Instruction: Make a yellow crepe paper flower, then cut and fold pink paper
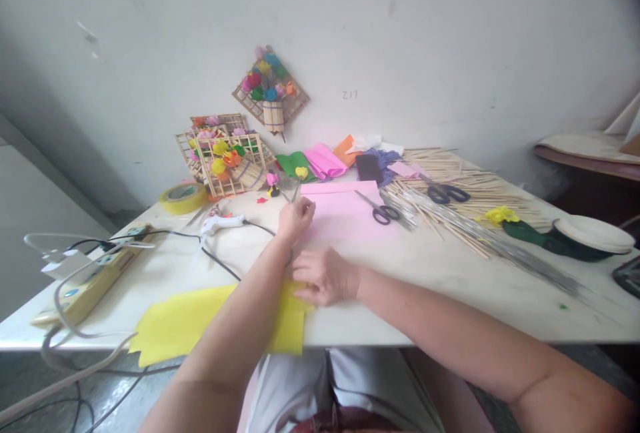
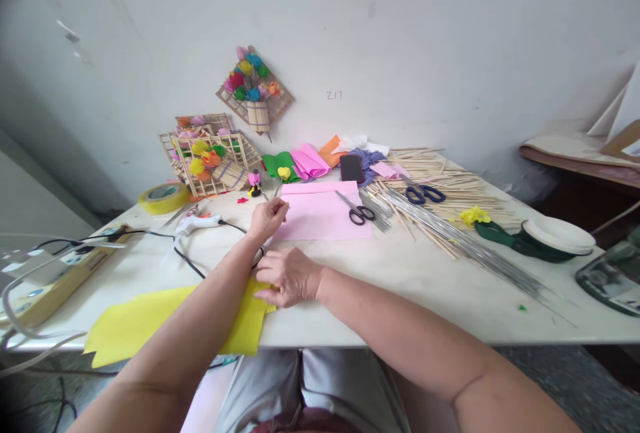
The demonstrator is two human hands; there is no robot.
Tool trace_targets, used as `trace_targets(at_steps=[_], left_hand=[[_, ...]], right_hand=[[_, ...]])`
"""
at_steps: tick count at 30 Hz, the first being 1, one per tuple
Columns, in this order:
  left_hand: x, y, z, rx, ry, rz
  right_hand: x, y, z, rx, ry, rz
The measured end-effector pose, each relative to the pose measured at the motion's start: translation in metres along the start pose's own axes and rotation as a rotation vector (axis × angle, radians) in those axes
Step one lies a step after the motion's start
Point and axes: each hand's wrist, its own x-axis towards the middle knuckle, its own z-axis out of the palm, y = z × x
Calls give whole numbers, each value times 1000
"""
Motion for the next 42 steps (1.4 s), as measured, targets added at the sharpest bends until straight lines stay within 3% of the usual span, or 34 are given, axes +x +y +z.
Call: trace_targets(at_steps=[5, 13, 19, 28, 36, 42], left_hand=[[-1, -1, -1, 114, -76, 7], [0, -7, -6, 87, -174, 60], [3, -17, -5, -8, -161, 31], [1, -17, -14, -5, -225, -39], [1, -19, -14, 50, -333, -57], [-1, -18, -16, -12, -464, 44]], right_hand=[[-7, 33, -8, -110, 181, 332], [-27, 79, -17, -207, 45, 638], [-33, 84, -21, -155, -89, 647], [-34, 78, -29, -195, -150, 548], [-28, 66, -37, -305, -260, 514], [-27, 65, -35, -317, -275, 576]])
